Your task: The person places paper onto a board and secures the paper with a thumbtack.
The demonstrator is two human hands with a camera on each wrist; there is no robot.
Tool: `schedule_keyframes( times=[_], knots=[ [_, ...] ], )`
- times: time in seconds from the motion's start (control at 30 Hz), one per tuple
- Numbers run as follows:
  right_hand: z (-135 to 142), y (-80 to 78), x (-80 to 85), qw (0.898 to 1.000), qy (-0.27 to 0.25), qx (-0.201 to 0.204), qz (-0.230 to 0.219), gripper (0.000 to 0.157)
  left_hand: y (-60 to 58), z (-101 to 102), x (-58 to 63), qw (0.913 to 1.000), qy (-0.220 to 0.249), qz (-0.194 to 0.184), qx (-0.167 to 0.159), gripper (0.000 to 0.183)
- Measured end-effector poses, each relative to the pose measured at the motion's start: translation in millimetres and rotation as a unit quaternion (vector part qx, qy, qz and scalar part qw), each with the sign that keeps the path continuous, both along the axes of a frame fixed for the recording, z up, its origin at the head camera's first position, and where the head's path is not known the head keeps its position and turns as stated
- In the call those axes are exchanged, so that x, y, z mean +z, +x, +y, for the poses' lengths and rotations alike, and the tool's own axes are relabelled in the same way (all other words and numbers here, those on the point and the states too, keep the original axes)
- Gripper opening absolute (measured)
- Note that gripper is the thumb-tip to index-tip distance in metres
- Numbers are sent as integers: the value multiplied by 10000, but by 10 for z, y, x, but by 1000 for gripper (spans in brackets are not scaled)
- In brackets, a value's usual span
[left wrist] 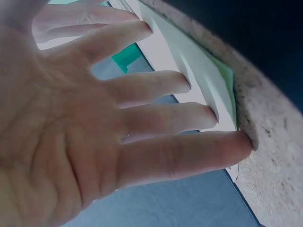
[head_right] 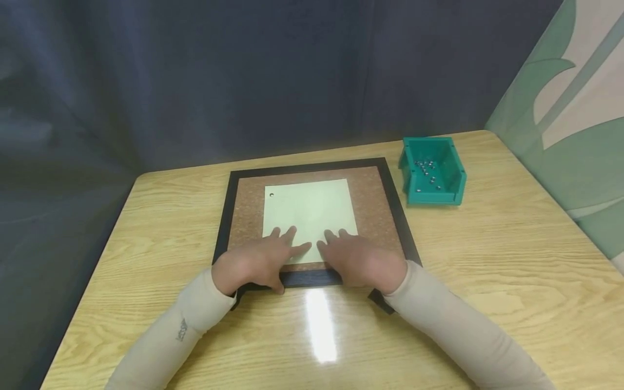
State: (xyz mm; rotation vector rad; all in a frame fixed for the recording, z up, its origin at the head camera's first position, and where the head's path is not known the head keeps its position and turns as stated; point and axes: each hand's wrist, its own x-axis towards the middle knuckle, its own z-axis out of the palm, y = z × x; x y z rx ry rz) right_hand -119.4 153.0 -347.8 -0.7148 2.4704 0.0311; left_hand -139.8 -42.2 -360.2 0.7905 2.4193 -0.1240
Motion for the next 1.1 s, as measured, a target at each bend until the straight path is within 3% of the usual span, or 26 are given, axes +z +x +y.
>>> schedule_keyframes(
  times=[0.47,0.73,1.1],
  knots=[
    [-8,-24,-11,9998,124,171,-21,80,-33,-11,8,10000,-14,-29,1,104],
    [45,-85,-41,9985,-120,463,278,72,-105,-20,8,9999,11,38,114,103],
    [62,-93,-95,9973,-71,414,603,57,-175,-33,-7,9997,59,3,234,85]
  ],
)
